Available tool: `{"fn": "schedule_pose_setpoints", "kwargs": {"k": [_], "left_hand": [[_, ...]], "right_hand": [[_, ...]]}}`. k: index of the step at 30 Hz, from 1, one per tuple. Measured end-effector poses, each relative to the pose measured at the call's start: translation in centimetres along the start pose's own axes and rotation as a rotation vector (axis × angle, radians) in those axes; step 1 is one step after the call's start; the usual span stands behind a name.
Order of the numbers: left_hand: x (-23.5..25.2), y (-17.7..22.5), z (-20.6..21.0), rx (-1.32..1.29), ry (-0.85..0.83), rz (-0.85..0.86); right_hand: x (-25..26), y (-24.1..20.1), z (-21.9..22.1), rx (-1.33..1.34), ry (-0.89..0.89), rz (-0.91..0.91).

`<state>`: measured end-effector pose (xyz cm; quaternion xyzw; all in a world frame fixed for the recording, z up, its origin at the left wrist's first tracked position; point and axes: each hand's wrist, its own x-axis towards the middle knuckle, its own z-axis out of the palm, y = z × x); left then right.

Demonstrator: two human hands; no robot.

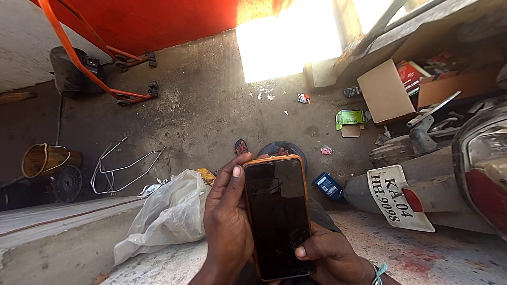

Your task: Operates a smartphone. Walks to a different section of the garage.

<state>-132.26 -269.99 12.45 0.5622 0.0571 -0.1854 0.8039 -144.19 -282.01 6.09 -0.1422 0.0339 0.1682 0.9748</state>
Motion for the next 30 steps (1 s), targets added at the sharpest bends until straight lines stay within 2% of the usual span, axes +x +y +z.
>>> {"fn": "schedule_pose_setpoints", "kwargs": {"k": [30], "left_hand": [[0.02, 0.18, 0.23, 0.008, -0.016, 0.007]], "right_hand": [[0.16, -0.09, 0.18, -0.017, 0.02, -0.013]]}}
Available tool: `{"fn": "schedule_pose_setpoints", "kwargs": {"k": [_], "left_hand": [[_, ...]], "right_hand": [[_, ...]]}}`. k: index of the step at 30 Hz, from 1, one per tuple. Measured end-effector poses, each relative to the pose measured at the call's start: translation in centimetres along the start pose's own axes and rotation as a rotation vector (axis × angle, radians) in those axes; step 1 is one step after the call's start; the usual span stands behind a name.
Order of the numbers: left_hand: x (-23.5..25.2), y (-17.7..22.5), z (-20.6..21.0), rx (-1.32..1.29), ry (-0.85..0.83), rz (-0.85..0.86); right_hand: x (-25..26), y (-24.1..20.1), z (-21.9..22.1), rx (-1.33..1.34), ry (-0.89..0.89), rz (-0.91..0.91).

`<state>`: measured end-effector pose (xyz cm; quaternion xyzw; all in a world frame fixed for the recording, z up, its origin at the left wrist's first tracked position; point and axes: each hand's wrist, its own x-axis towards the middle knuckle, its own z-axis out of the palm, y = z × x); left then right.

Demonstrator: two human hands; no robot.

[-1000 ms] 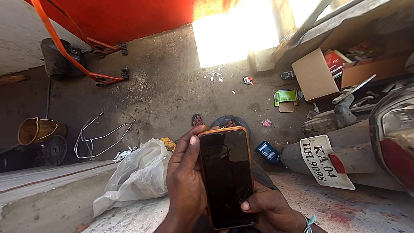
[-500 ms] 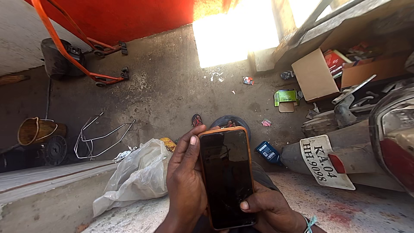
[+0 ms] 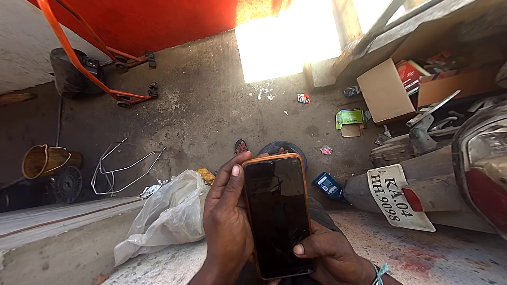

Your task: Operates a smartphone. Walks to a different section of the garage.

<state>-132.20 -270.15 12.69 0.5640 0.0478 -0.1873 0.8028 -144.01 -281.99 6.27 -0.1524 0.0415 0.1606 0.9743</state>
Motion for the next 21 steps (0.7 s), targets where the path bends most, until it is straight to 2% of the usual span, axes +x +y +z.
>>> {"fn": "schedule_pose_setpoints", "kwargs": {"k": [21], "left_hand": [[0.0, -0.1, -0.11, -0.008, 0.009, 0.0]], "right_hand": [[-0.03, 0.1, -0.08, 0.014, -0.014, -0.003]]}}
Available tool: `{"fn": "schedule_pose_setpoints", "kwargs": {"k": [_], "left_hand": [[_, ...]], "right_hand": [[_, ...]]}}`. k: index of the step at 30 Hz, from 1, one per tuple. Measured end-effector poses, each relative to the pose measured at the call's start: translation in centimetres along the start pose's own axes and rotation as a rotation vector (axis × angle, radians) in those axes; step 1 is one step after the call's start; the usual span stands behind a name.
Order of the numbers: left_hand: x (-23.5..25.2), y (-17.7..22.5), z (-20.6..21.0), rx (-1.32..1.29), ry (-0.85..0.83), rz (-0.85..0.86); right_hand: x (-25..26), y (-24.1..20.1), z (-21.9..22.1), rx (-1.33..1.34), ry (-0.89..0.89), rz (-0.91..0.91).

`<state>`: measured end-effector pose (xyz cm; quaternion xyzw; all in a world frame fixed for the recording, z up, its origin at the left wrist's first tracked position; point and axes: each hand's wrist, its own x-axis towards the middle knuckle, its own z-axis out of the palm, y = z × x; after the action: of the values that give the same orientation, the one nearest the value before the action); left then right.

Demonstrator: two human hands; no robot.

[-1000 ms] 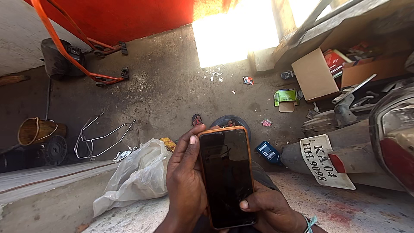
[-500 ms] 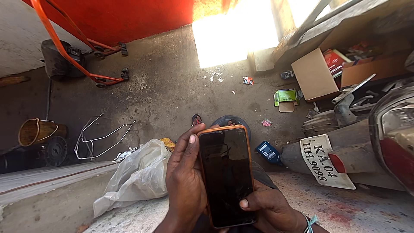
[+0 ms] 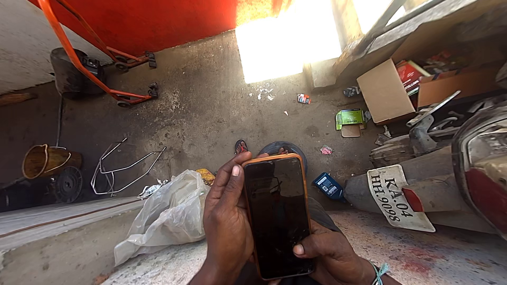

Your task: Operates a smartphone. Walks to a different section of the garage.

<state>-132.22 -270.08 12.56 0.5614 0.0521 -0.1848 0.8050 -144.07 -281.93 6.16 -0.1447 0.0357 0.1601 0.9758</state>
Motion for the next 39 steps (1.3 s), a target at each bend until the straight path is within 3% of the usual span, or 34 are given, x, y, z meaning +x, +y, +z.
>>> {"fn": "schedule_pose_setpoints", "kwargs": {"k": [39], "left_hand": [[-0.2, -0.16, -0.19, 0.003, 0.017, -0.009]], "right_hand": [[-0.1, 0.22, 0.28, -0.017, 0.058, 0.007]]}}
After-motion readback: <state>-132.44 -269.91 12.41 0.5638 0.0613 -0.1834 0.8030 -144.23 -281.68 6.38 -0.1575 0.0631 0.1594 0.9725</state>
